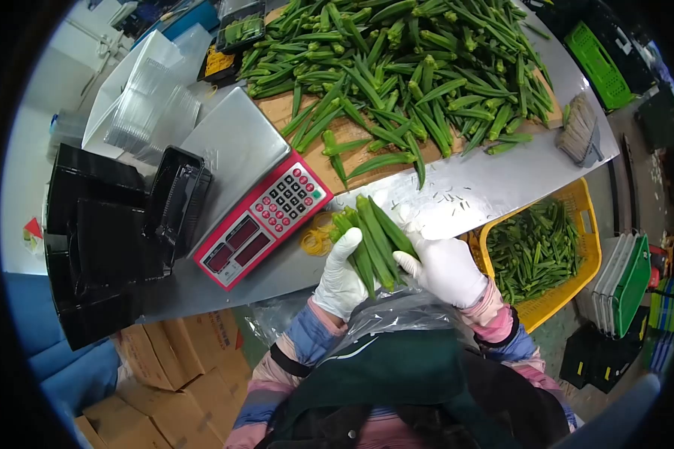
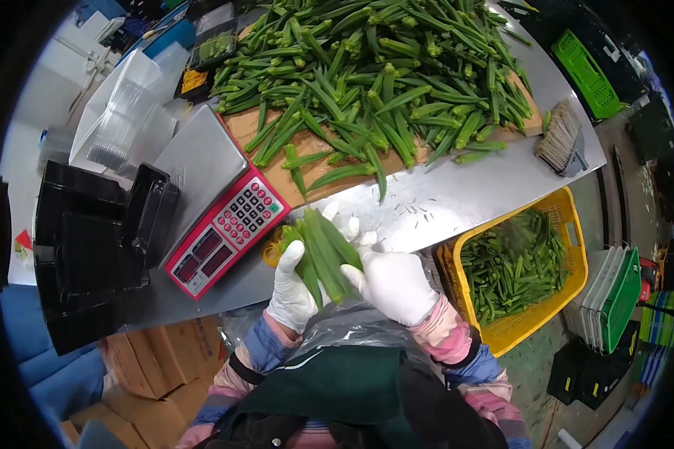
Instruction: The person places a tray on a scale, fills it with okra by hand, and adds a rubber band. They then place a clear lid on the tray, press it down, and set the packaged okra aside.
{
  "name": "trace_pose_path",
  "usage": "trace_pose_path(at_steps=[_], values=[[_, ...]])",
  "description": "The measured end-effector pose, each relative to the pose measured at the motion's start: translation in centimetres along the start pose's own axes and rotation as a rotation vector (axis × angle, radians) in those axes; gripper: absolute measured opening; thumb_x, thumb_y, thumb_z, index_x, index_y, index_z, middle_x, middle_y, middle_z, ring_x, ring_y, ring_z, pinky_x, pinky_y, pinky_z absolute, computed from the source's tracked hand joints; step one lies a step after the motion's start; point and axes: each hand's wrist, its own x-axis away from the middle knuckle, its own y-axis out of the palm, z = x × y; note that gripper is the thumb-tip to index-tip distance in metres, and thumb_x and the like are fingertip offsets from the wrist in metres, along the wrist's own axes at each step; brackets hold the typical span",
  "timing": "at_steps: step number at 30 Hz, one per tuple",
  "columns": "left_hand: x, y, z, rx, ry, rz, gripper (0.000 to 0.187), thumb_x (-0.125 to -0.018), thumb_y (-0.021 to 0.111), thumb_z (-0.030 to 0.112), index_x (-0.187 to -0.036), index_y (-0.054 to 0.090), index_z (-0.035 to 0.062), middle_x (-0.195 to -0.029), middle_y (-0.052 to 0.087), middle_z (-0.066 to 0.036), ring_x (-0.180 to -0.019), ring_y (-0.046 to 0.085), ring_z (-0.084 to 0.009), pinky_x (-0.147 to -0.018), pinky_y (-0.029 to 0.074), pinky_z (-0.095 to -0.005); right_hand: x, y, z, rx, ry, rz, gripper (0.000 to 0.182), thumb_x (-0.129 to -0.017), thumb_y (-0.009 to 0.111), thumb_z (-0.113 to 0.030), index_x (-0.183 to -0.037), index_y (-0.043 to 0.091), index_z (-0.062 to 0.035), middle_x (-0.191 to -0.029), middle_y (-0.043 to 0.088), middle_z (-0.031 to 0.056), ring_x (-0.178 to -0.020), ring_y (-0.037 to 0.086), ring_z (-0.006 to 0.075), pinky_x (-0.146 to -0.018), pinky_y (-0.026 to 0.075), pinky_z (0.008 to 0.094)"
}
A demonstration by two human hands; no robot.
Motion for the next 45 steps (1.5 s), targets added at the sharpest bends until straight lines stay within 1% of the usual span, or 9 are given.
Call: trace_pose_path(at_steps=[3, 7, 14, 18, 24, 33, 37, 42, 45], values=[[-0.2, -0.6, 0.0, 0.050, -0.011, -0.031, 0.098, -0.087, 0.069, 0.051, -0.159, 0.021, 0.0038, -0.153, 0.041, -0.015, -0.144, 0.039, -0.0329, -0.121, 0.030, -0.0512, -1.0, -2.4, 0.9, -0.123, -0.053, -0.157, 0.043, -0.099, 0.056, -0.043, -0.112, 0.067, -0.0032, -0.077, 0.068, 0.0211, -0.069, 0.068, 0.0398, -0.063, 0.054, 0.0486], [-0.1, -0.5, 0.9, 0.133, 0.014, -0.008, 0.097, -0.086, 0.068, 0.057, -0.159, 0.024, 0.0097, -0.147, 0.049, -0.014, -0.135, 0.048, -0.0365, -0.116, 0.031, -0.0639, -5.2, -2.6, 5.7, -0.151, 0.206, 0.123, 0.043, -0.097, 0.062, -0.048, -0.089, 0.073, -0.0067, -0.072, 0.069, 0.0175, -0.068, 0.069, 0.0370, -0.065, 0.055, 0.0454], [-0.1, -1.8, 1.2, 0.100, 0.046, 0.089, 0.097, -0.085, 0.069, 0.058, -0.160, 0.025, 0.0149, -0.141, 0.055, -0.010, -0.129, 0.054, -0.0341, -0.111, 0.033, -0.0704, -11.8, 4.1, 15.2, 0.117, 0.279, 0.629, 0.028, -0.087, 0.076, -0.025, -0.107, 0.068, -0.0071, -0.087, 0.069, 0.0061, -0.073, 0.068, 0.0235, -0.066, 0.054, 0.0351], [-0.2, -1.7, 1.3, 0.080, 0.020, 0.076, 0.098, -0.085, 0.069, 0.058, -0.160, 0.023, 0.0154, -0.143, 0.054, -0.008, -0.129, 0.054, -0.0331, -0.112, 0.033, -0.0697, -8.7, 0.1, 13.3, -1.013, 0.508, 0.392, 0.029, -0.097, 0.068, -0.024, -0.115, 0.068, -0.0013, -0.075, 0.062, -0.0032, -0.061, 0.056, 0.0063, -0.052, 0.042, 0.0218], [-0.8, -2.1, 0.8, 0.078, 0.007, 0.081, 0.099, -0.085, 0.068, 0.061, -0.160, 0.023, 0.0132, -0.153, 0.043, -0.011, -0.142, 0.041, -0.0362, -0.115, 0.029, -0.0690, -3.4, -1.7, 10.0, -1.696, 0.307, 0.157, 0.026, -0.100, 0.061, -0.018, -0.114, 0.070, 0.0015, -0.090, 0.068, 0.0015, -0.069, 0.055, 0.0042, -0.062, 0.044, 0.0196], [-1.1, -0.7, 1.4, 0.175, 0.087, -0.010, 0.098, -0.088, 0.063, 0.065, -0.159, 0.026, 0.0091, -0.157, 0.036, -0.019, -0.149, 0.027, -0.0422, -0.122, 0.024, -0.0589, -2.3, -0.2, 2.4, -1.120, 0.396, -0.105, 0.015, -0.096, 0.069, -0.018, -0.100, 0.075, -0.0038, -0.079, 0.066, -0.0039, -0.069, 0.056, 0.0023, -0.063, 0.047, 0.0206], [-1.0, -0.9, 1.5, 0.161, 0.092, 0.033, 0.098, -0.088, 0.063, 0.064, -0.159, 0.025, 0.0077, -0.154, 0.041, -0.017, -0.143, 0.037, -0.0411, -0.121, 0.027, -0.0574, -8.1, -1.4, 6.8, -0.842, 0.360, 0.235, 0.022, -0.093, 0.072, -0.020, -0.100, 0.073, 0.0009, -0.080, 0.070, -0.0005, -0.074, 0.063, 0.0064, -0.066, 0.051, 0.0232], [-0.9, 0.7, 1.5, 0.118, 0.076, 0.039, 0.098, -0.088, 0.062, 0.065, -0.160, 0.024, 0.0090, -0.153, 0.041, -0.017, -0.141, 0.040, -0.0408, -0.120, 0.030, -0.0575, -17.6, -0.2, 13.3, 0.065, 0.604, 0.516, 0.048, -0.083, 0.075, -0.055, -0.097, 0.071, -0.0091, -0.082, 0.074, 0.0116, -0.079, 0.072, 0.0338, -0.072, 0.056, 0.0421], [-0.9, -0.2, 1.5, 0.072, 0.085, 0.094, 0.098, -0.088, 0.061, 0.066, -0.159, 0.024, 0.0091, -0.153, 0.041, -0.017, -0.141, 0.039, -0.0417, -0.119, 0.031, -0.0585, -19.0, -0.4, 14.3, 0.139, 0.706, 0.475, 0.046, -0.083, 0.075, -0.053, -0.096, 0.070, -0.0089, -0.079, 0.073, 0.0130, -0.075, 0.072, 0.0324, -0.071, 0.056, 0.0409]])
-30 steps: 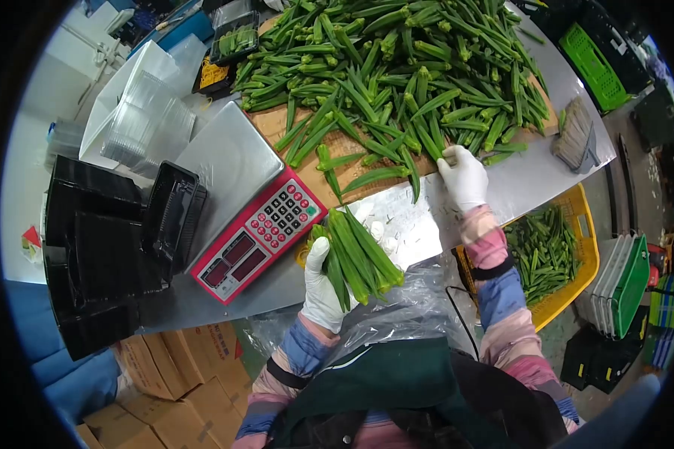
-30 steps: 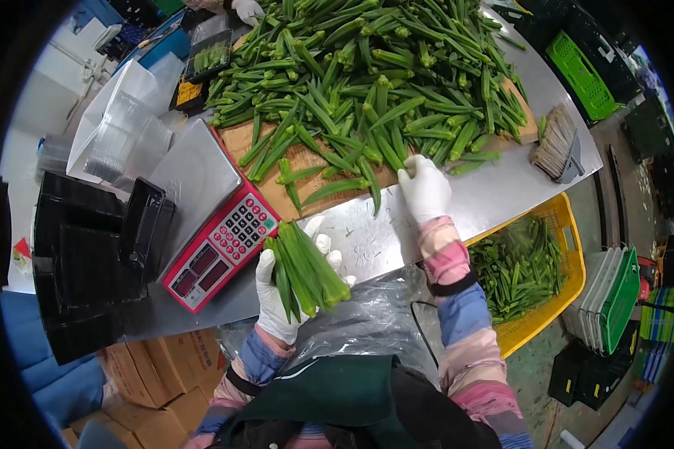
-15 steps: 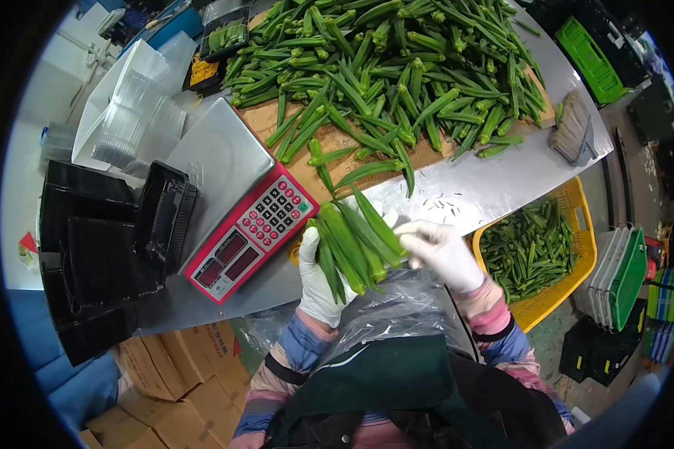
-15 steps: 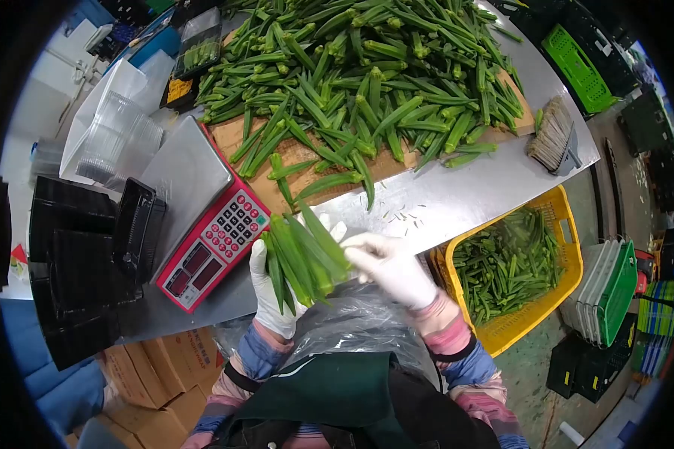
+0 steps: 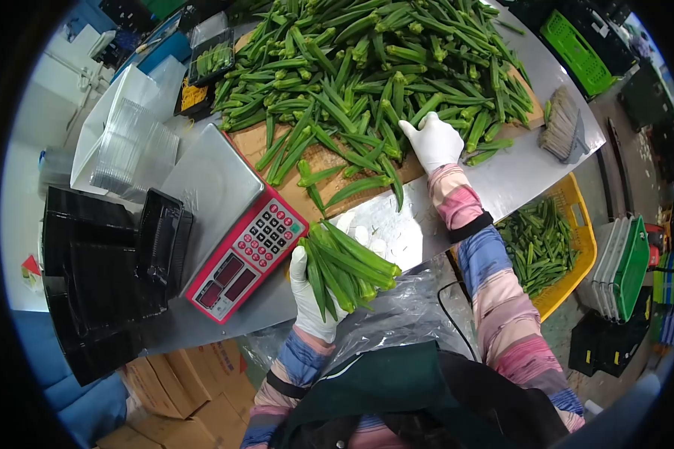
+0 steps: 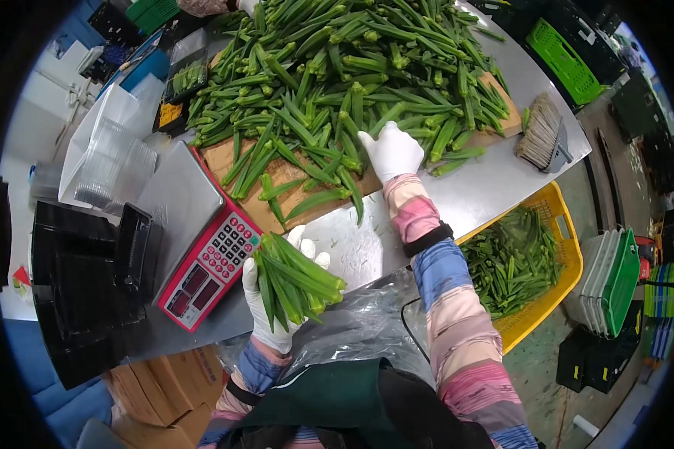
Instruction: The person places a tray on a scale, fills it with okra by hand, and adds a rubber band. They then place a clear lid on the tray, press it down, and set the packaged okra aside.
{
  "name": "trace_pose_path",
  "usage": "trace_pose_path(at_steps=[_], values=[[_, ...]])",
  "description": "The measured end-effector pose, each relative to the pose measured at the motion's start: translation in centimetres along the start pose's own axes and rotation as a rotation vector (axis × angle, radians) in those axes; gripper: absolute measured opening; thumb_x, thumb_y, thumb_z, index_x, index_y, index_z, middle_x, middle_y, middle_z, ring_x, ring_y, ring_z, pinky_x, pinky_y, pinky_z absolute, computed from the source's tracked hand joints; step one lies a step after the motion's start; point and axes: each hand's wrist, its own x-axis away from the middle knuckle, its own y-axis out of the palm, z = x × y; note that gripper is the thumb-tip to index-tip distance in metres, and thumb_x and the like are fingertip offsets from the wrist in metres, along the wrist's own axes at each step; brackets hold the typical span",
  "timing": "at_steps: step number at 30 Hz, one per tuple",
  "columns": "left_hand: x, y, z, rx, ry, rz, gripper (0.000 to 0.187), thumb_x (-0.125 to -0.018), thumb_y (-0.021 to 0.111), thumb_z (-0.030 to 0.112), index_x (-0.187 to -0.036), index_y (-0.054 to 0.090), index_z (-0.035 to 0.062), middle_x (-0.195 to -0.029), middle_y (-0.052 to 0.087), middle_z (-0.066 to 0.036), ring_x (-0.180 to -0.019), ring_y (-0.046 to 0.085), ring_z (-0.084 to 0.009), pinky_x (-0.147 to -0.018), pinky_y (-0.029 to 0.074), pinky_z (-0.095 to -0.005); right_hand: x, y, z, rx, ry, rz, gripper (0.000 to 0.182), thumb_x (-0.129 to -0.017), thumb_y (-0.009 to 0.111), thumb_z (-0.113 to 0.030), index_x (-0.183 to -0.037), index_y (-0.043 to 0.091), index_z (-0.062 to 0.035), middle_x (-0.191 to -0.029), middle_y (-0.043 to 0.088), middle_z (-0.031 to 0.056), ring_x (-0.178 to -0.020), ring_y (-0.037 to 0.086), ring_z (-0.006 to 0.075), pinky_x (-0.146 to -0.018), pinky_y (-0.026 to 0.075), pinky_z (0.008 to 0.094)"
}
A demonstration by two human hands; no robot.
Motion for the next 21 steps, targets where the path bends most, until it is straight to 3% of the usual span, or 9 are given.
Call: trace_pose_path(at_steps=[4, 5, 6, 11, 16, 18, 19, 20, 21], values=[[0.1, -1.3, 0.0, 0.009, 0.001, 0.048, 0.097, -0.088, 0.062, 0.065, -0.159, 0.026, 0.0089, -0.154, 0.040, -0.018, -0.142, 0.038, -0.0432, -0.119, 0.030, -0.0600, 0.4, 0.0, 3.2, -0.367, 0.117, -0.083, 0.037, -0.089, 0.070, -0.042, -0.095, 0.070, -0.0055, -0.076, 0.072, 0.0118, -0.064, 0.069, 0.0240, -0.065, 0.055, 0.0348], [0.0, -1.6, 0.0, 0.010, 0.004, 0.069, 0.097, -0.088, 0.063, 0.064, -0.159, 0.026, 0.0087, -0.154, 0.040, -0.018, -0.142, 0.038, -0.0436, -0.119, 0.030, -0.0604, 1.3, -0.7, 4.4, -0.998, 0.207, -0.256, 0.029, -0.095, 0.063, -0.031, -0.094, 0.069, -0.0032, -0.075, 0.070, 0.0065, -0.057, 0.063, 0.0155, -0.059, 0.050, 0.0291], [-0.1, -1.8, 0.0, 0.027, 0.002, 0.067, 0.095, -0.088, 0.063, 0.064, -0.158, 0.027, 0.0090, -0.154, 0.040, -0.018, -0.142, 0.037, -0.0440, -0.119, 0.029, -0.0610, 2.7, -2.9, 4.8, -1.219, 0.171, -0.318, 0.028, -0.098, 0.061, -0.029, -0.099, 0.070, -0.0023, -0.081, 0.071, 0.0031, -0.067, 0.060, 0.0090, -0.061, 0.047, 0.0270], [-0.2, -1.9, -0.1, 0.070, -0.033, 0.029, 0.088, -0.088, 0.064, 0.062, -0.155, 0.035, 0.0109, -0.156, 0.039, -0.019, -0.144, 0.034, -0.0456, -0.119, 0.027, -0.0640, 8.4, -6.0, 8.2, -1.887, 0.208, -0.744, 0.029, -0.101, 0.058, -0.028, -0.107, 0.068, -0.0022, -0.091, 0.067, 0.0029, -0.078, 0.060, 0.0101, -0.070, 0.045, 0.0251], [0.2, -0.3, -0.1, 0.048, 0.032, 0.056, 0.083, -0.090, 0.061, 0.064, -0.151, 0.042, 0.0112, -0.157, 0.038, -0.020, -0.143, 0.037, -0.0453, -0.119, 0.027, -0.0635, 14.8, -10.4, 4.3, -1.457, 0.089, -0.662, 0.021, -0.099, 0.058, -0.017, -0.107, 0.067, 0.0002, -0.084, 0.064, 0.0022, -0.068, 0.057, 0.0097, -0.060, 0.045, 0.0237], [0.3, 0.6, 0.1, 0.121, -0.024, -0.129, 0.084, -0.091, 0.059, 0.066, -0.150, 0.042, 0.0088, -0.157, 0.039, -0.020, -0.144, 0.038, -0.0402, -0.120, 0.028, -0.0603, 17.2, -12.0, 2.5, -1.245, -0.001, -0.735, 0.016, -0.096, 0.063, -0.010, -0.105, 0.069, 0.0011, -0.084, 0.064, 0.0017, -0.069, 0.058, 0.0096, -0.061, 0.047, 0.0236], [0.0, 0.3, -0.1, 0.068, 0.045, -0.051, 0.087, -0.090, 0.057, 0.069, -0.149, 0.043, 0.0064, -0.152, 0.046, -0.019, -0.139, 0.046, -0.0358, -0.117, 0.035, -0.0568, 18.7, -11.7, 2.2, -1.128, -0.137, -0.658, 0.014, -0.093, 0.067, -0.006, -0.104, 0.070, 0.0012, -0.084, 0.064, 0.0010, -0.070, 0.059, 0.0093, -0.063, 0.048, 0.0237], [0.0, -0.7, 0.0, 0.114, 0.039, -0.087, 0.067, -0.095, 0.060, 0.058, -0.142, 0.050, 0.0102, -0.138, 0.058, -0.017, -0.129, 0.056, -0.0345, -0.113, 0.043, -0.0528, 20.0, -11.4, 1.8, -1.010, -0.273, -0.571, 0.015, -0.090, 0.071, -0.003, -0.104, 0.071, 0.0013, -0.084, 0.064, 0.0003, -0.072, 0.060, 0.0090, -0.064, 0.049, 0.0237], [0.4, -0.2, 0.3, 0.113, 0.039, -0.110, 0.067, -0.095, 0.061, 0.057, -0.142, 0.050, 0.0105, -0.138, 0.058, -0.015, -0.128, 0.057, -0.0333, -0.112, 0.043, -0.0524, 21.0, -12.0, 0.7, -0.859, -0.438, -0.472, 0.027, -0.084, 0.078, -0.003, -0.110, 0.071, -0.0020, -0.083, 0.065, 0.0017, -0.070, 0.061, 0.0103, -0.066, 0.048, 0.0229]])
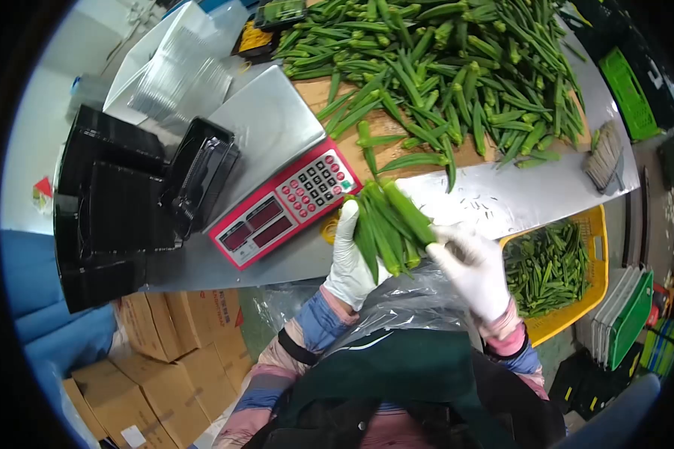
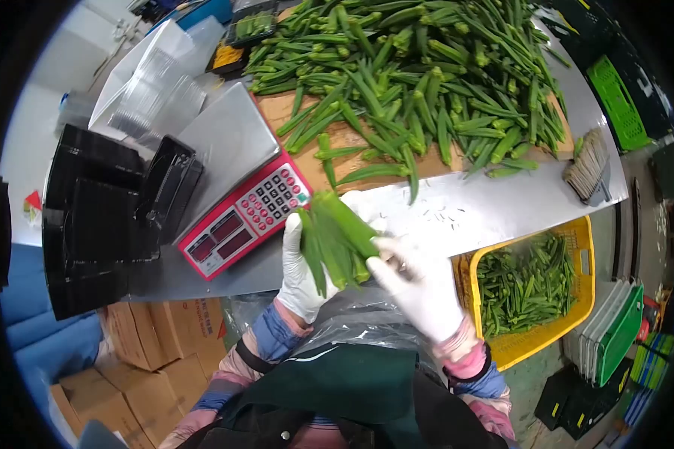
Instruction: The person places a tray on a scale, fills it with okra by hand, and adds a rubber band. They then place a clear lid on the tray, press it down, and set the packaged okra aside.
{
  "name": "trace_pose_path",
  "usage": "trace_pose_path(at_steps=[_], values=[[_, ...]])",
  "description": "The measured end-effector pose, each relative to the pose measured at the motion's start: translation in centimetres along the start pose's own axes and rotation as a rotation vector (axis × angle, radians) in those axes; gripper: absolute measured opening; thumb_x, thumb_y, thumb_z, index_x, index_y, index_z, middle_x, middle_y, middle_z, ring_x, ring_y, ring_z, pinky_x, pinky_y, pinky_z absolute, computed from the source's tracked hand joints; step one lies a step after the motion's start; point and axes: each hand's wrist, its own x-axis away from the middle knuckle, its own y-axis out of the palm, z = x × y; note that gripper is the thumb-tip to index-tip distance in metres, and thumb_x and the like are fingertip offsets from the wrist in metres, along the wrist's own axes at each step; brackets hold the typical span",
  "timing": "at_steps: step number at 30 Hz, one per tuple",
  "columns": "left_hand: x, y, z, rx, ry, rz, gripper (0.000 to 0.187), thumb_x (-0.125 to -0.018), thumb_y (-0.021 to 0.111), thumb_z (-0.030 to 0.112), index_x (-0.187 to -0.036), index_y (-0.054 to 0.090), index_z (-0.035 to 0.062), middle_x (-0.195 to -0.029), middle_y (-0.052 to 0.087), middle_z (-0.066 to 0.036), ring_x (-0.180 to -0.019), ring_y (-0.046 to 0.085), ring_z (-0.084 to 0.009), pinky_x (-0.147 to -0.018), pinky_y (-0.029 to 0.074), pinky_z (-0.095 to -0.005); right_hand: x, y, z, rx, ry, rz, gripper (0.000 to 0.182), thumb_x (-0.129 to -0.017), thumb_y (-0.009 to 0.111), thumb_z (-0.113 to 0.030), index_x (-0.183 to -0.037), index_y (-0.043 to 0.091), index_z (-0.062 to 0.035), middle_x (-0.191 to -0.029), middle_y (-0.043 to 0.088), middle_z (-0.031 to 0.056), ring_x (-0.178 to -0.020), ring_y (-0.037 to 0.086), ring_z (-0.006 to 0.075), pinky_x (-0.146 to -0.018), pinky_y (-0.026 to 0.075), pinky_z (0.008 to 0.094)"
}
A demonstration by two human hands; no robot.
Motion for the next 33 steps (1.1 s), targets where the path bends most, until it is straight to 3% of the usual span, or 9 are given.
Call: trace_pose_path(at_steps=[1, 3, 9, 15, 19, 23, 26, 29, 33], values=[[0.2, 0.6, 0.0, -0.001, -0.005, -0.024, 0.066, -0.095, 0.062, 0.056, -0.141, 0.051, 0.0107, -0.137, 0.059, -0.014, -0.127, 0.058, -0.0321, -0.112, 0.044, -0.0520, 0.0, 0.6, -1.2, 0.207, -0.120, -0.019, 0.029, -0.082, 0.080, -0.009, -0.108, 0.071, -0.0033, -0.086, 0.066, 0.0088, -0.073, 0.065, 0.0211, -0.069, 0.053, 0.0298], [0.2, 0.0, -0.1, 0.000, 0.026, 0.023, 0.066, -0.095, 0.063, 0.056, -0.139, 0.052, 0.0091, -0.136, 0.059, -0.015, -0.125, 0.059, -0.0326, -0.111, 0.045, -0.0509, 0.4, 1.6, -2.1, 0.269, -0.188, -0.060, 0.031, -0.080, 0.080, -0.010, -0.109, 0.070, -0.0043, -0.089, 0.065, 0.0100, -0.075, 0.066, 0.0258, -0.068, 0.054, 0.0322], [1.6, 2.8, 2.8, 0.110, 0.005, -0.048, 0.092, -0.091, 0.063, 0.060, -0.152, 0.033, -0.0008, -0.145, 0.049, -0.019, -0.133, 0.051, -0.0358, -0.115, 0.038, -0.0525, 0.3, 0.3, -4.0, 0.176, -0.223, 0.047, 0.031, -0.081, 0.076, 0.002, -0.111, 0.070, -0.0019, -0.095, 0.067, 0.0096, -0.079, 0.066, 0.0197, -0.073, 0.052, 0.0291], [7.1, 10.5, 14.1, -0.327, 0.476, 0.083, 0.076, -0.094, 0.054, 0.063, -0.131, 0.057, -0.0024, -0.118, 0.067, -0.022, -0.109, 0.067, -0.0369, -0.098, 0.054, -0.0513, 0.8, 1.2, -2.0, 0.056, -0.101, 0.026, 0.023, -0.087, 0.070, 0.004, -0.109, 0.070, -0.0006, -0.098, 0.068, 0.0107, -0.087, 0.066, 0.0206, -0.079, 0.052, 0.0301], [9.8, 11.4, 24.6, -0.329, 0.553, -0.015, 0.072, -0.097, 0.058, 0.049, -0.141, 0.046, -0.0060, -0.138, 0.054, -0.026, -0.126, 0.055, -0.0444, -0.111, 0.044, -0.0561, 1.1, 2.2, -1.4, 0.026, -0.090, 0.006, 0.022, -0.087, 0.070, 0.003, -0.108, 0.071, -0.0013, -0.097, 0.068, 0.0100, -0.086, 0.066, 0.0212, -0.079, 0.052, 0.0299], [10.5, 10.3, 31.4, -0.891, 0.615, 0.250, 0.064, -0.096, 0.065, 0.041, -0.139, 0.050, -0.0033, -0.130, 0.060, -0.023, -0.122, 0.061, -0.0346, -0.105, 0.051, -0.0490, 0.6, 2.5, -2.0, 0.040, -0.090, 0.022, 0.021, -0.086, 0.071, 0.002, -0.106, 0.072, -0.0034, -0.092, 0.068, 0.0090, -0.080, 0.065, 0.0192, -0.074, 0.051, 0.0290], [8.9, 7.0, 35.0, -1.425, 0.339, 0.542, 0.051, -0.093, 0.071, 0.039, -0.125, 0.059, 0.0012, -0.111, 0.070, -0.009, -0.107, 0.067, -0.0206, -0.093, 0.053, -0.0330, 0.4, 2.4, -1.8, 0.049, -0.092, 0.025, 0.020, -0.086, 0.072, 0.000, -0.106, 0.073, -0.0052, -0.088, 0.067, 0.0073, -0.075, 0.063, 0.0174, -0.069, 0.050, 0.0286], [6.0, 4.1, 31.6, -2.359, 0.358, 0.656, 0.079, -0.090, 0.070, 0.050, -0.145, 0.046, -0.0012, -0.136, 0.060, -0.022, -0.127, 0.058, -0.0295, -0.108, 0.043, -0.0342, 0.0, 2.3, -1.0, 0.084, -0.110, 0.036, 0.021, -0.086, 0.073, -0.002, -0.106, 0.074, -0.0055, -0.085, 0.067, 0.0067, -0.074, 0.061, 0.0174, -0.068, 0.050, 0.0283], [5.1, 4.0, 29.6, -2.218, 0.486, 0.595, 0.084, -0.088, 0.074, 0.044, -0.150, 0.040, -0.0014, -0.142, 0.054, -0.025, -0.133, 0.053, -0.0347, -0.112, 0.040, -0.0372, -1.6, 1.3, 3.2, 0.123, -0.033, 0.117, 0.022, -0.088, 0.072, -0.005, -0.110, 0.075, -0.0066, -0.083, 0.066, 0.0068, -0.072, 0.060, 0.0144, -0.067, 0.049, 0.0267]])
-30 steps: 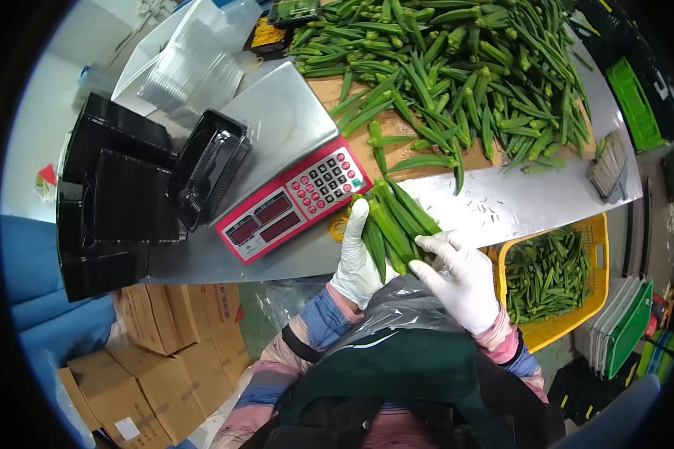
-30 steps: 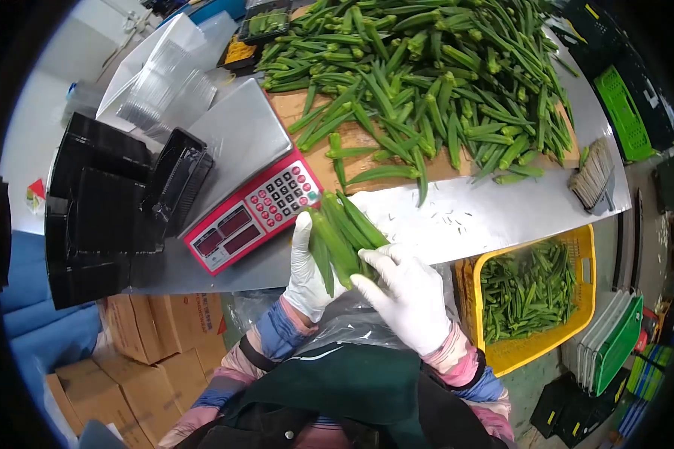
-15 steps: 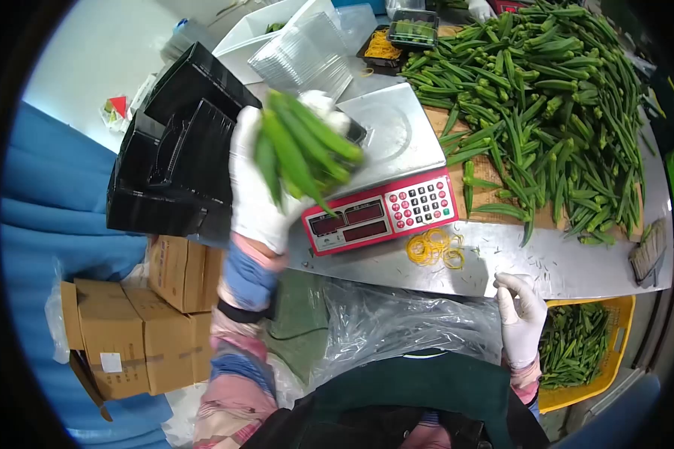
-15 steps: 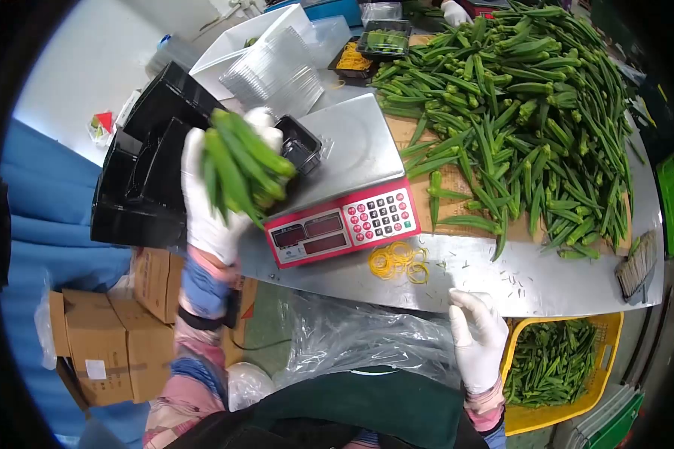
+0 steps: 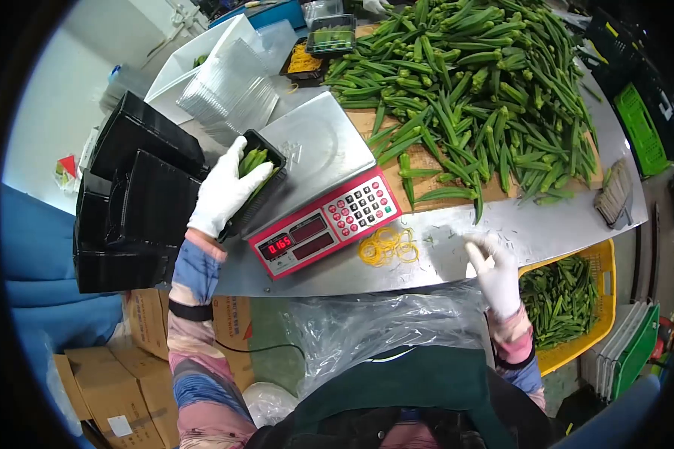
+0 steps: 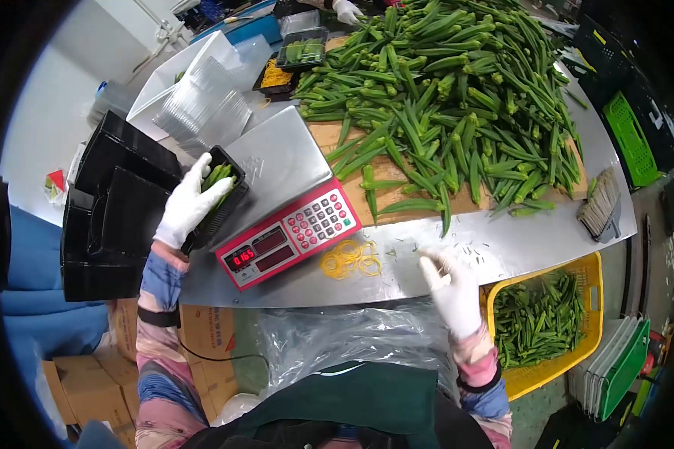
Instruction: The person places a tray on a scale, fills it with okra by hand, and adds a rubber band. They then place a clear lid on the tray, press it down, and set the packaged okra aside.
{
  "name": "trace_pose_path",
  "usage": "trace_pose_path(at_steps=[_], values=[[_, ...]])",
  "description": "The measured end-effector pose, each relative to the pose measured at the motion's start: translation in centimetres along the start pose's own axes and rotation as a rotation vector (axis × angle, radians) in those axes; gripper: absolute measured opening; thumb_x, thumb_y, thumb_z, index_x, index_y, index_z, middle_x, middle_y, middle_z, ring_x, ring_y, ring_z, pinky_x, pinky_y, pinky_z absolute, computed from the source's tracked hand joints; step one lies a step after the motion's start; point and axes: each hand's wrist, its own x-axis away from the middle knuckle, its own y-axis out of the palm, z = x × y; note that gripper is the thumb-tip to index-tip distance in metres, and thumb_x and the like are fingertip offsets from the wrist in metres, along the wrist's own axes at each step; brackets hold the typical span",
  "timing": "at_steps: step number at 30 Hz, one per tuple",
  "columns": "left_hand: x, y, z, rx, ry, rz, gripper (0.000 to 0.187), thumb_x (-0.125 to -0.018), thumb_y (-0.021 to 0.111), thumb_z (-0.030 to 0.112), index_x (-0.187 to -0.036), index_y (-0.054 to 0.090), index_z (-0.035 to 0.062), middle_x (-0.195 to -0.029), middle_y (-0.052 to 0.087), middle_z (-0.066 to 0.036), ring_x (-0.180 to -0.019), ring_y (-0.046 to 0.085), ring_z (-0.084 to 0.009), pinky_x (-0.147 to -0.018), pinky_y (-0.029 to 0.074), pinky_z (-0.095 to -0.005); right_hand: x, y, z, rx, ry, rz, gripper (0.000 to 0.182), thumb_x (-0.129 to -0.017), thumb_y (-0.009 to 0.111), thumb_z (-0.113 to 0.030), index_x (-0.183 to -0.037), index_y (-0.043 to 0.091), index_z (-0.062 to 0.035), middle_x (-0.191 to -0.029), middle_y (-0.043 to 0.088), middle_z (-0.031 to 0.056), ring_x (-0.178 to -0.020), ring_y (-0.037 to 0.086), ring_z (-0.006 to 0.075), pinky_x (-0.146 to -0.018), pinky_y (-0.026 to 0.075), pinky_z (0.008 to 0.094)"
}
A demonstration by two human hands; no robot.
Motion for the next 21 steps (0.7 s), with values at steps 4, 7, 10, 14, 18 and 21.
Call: trace_pose_path(at_steps=[4, 7, 10, 14, 18, 21], values=[[4.0, -0.6, 5.8, 0.055, 0.185, 0.278, 0.064, -0.089, 0.075, 0.020, -0.145, 0.050, 0.0025, -0.136, 0.060, -0.019, -0.126, 0.059, -0.0257, -0.109, 0.044, -0.0348, -5.1, -0.1, 3.2, 0.182, -0.070, 0.157, 0.035, -0.089, 0.071, -0.006, -0.124, 0.068, -0.0067, -0.099, 0.067, 0.0057, -0.081, 0.065, 0.0156, -0.075, 0.051, 0.0287], [7.1, 1.2, 9.4, 0.318, 0.276, 0.278, 0.050, -0.087, 0.076, 0.006, -0.134, 0.059, 0.0012, -0.131, 0.063, -0.013, -0.118, 0.064, -0.0233, -0.102, 0.049, -0.0339, -9.5, 1.9, 4.7, 0.414, -0.343, 0.342, 0.040, -0.084, 0.076, -0.012, -0.123, 0.068, -0.0100, -0.104, 0.066, 0.0077, -0.085, 0.065, 0.0227, -0.080, 0.053, 0.0352], [10.3, 4.1, 11.5, 0.344, 0.299, 0.125, 0.050, -0.086, 0.078, 0.008, -0.132, 0.061, 0.0017, -0.131, 0.063, -0.014, -0.120, 0.062, -0.0234, -0.105, 0.047, -0.0339, -11.6, 2.8, 8.0, 0.559, -0.154, 0.217, 0.026, -0.088, 0.074, -0.021, -0.112, 0.074, -0.0099, -0.090, 0.069, 0.0039, -0.080, 0.065, 0.0216, -0.076, 0.052, 0.0334], [12.4, 10.0, 12.0, 0.748, 0.131, -0.179, 0.040, -0.095, 0.066, 0.001, -0.134, 0.057, -0.0017, -0.131, 0.063, -0.010, -0.126, 0.057, -0.0176, -0.110, 0.042, -0.0330, -10.0, 0.1, 6.2, -0.315, 0.326, 0.285, 0.028, -0.098, 0.067, -0.028, -0.094, 0.077, -0.0017, -0.068, 0.061, -0.0037, -0.060, 0.050, 0.0058, -0.057, 0.040, 0.0229], [13.1, 14.5, 14.1, 1.082, -0.130, -0.399, 0.036, -0.100, 0.061, 0.007, -0.134, 0.057, -0.0024, -0.126, 0.067, -0.010, -0.119, 0.061, -0.0151, -0.105, 0.045, -0.0300, -5.6, -2.5, 4.9, -0.607, 0.481, 0.198, 0.031, -0.103, 0.061, -0.027, -0.097, 0.074, 0.0013, -0.071, 0.059, -0.0040, -0.060, 0.049, 0.0047, -0.055, 0.037, 0.0205], [12.7, 17.1, 15.8, 1.140, -0.120, -0.455, 0.036, -0.101, 0.059, 0.009, -0.135, 0.057, -0.0035, -0.126, 0.067, -0.011, -0.116, 0.064, -0.0169, -0.105, 0.047, -0.0307, -2.7, -2.2, 4.7, -0.748, 0.511, 0.149, 0.033, -0.103, 0.060, -0.027, -0.100, 0.076, 0.0013, -0.072, 0.060, -0.0053, -0.061, 0.049, 0.0031, -0.055, 0.036, 0.0193]])
